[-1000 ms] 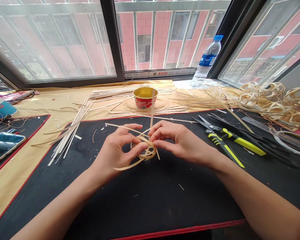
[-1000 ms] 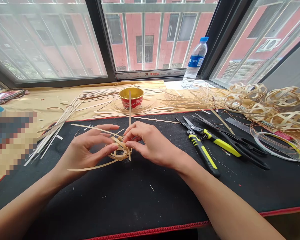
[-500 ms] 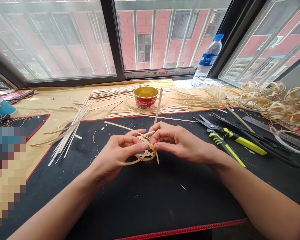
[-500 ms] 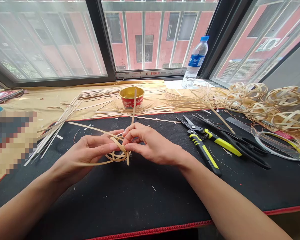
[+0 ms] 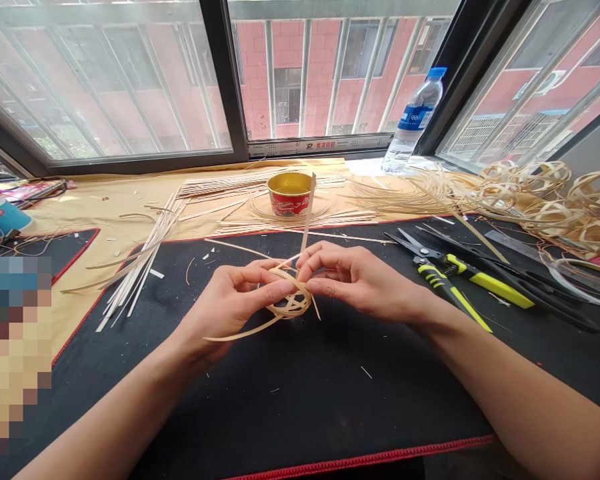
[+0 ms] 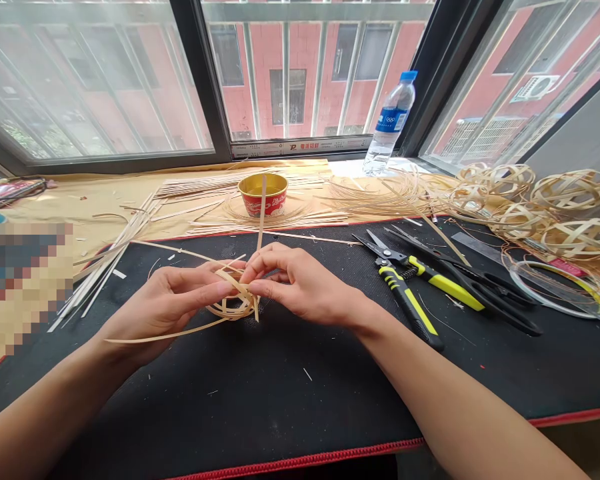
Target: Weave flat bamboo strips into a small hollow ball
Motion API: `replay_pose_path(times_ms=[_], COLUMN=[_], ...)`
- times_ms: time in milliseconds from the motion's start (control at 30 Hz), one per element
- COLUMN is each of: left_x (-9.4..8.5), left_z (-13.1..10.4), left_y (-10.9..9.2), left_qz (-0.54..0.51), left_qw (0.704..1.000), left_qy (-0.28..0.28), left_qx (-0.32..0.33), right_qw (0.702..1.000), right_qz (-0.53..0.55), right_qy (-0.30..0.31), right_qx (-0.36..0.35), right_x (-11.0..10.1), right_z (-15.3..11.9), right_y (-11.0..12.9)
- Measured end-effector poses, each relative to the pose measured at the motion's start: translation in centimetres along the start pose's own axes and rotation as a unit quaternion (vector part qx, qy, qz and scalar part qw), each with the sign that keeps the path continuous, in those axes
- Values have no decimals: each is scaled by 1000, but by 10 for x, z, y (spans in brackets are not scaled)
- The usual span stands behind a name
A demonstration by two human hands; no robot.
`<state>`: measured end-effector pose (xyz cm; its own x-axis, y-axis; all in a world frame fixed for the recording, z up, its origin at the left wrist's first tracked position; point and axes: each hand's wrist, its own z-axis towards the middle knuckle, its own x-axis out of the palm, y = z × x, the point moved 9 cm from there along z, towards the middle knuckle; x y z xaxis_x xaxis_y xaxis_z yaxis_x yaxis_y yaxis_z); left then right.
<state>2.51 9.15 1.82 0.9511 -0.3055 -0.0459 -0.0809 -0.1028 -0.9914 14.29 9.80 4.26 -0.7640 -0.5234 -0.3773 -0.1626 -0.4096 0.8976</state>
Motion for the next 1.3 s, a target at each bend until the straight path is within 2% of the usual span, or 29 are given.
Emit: replay_pose_path(times_ms=[67,200,400,533,767,1033,1300], left_x=[-6,-12,-8,-6,-6,-6,-6], left_z=[0,-2,-7,-6,-3,-3,-4], left_y=[-4,-14,-21,-18,-10,-11,-14], left_qz=[36,115,205,201,152,179,205], left_qw=[999,988,968,969,980,978,972], left_qy=[-34,-81,-95,-96,-81,-78,-82], left_qx=[19,68,107,104,98,75,83], right_qw=[999,981,972,969,971,949,963], right_qz=[-19,-141,-171,-184,-192,-270,-216], right_qy=[-46,-130,-160,-159,-125,-135,-134], right_qx=[-9,-20,-22,-44,-66,-91,-94], right_x=[-6,-17,-14,-10,-2,0,1], right_z=[-2,-7,-8,-8,-6,-10,-6], right_y=[4,15,15,15,12,15,14])
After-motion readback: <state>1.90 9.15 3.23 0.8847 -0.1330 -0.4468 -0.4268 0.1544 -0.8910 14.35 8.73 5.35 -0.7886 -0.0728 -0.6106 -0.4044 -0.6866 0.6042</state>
